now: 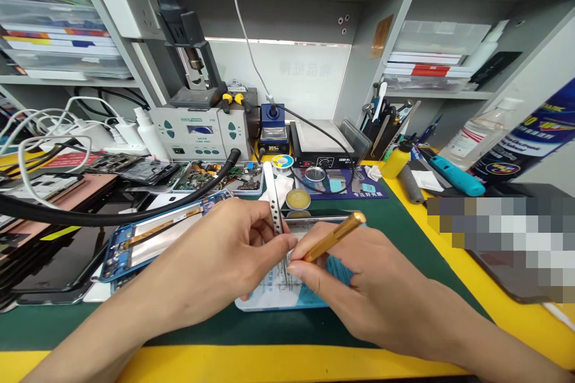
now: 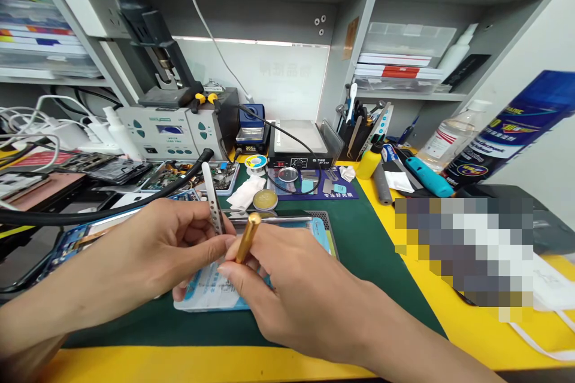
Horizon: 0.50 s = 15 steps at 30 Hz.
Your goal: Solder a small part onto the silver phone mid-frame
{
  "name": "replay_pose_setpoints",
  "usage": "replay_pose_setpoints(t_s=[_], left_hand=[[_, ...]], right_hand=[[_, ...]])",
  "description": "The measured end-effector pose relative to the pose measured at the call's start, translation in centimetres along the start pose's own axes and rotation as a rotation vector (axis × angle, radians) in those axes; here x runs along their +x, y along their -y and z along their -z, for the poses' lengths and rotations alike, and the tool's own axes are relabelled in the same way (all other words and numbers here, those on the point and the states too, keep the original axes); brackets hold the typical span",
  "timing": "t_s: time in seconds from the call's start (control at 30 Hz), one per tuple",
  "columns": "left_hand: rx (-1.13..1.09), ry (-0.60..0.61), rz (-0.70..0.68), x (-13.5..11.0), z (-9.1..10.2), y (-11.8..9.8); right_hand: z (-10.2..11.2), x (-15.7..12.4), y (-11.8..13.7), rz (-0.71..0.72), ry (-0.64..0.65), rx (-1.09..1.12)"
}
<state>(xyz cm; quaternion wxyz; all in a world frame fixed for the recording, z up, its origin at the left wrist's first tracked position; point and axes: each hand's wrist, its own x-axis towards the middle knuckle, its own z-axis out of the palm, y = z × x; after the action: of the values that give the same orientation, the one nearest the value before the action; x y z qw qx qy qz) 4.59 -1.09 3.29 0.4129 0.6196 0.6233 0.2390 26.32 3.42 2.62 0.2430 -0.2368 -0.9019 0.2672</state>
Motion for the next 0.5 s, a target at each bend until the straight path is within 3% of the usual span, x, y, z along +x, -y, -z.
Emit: replay_pose_setpoints(t_s=[0.5], left_hand=[[-0.012, 0.016, -0.009, 0.09, 0.05, -0.09]], right_hand=[[-0.03, 0.33, 0.32, 0.017, 0.018, 0.014]])
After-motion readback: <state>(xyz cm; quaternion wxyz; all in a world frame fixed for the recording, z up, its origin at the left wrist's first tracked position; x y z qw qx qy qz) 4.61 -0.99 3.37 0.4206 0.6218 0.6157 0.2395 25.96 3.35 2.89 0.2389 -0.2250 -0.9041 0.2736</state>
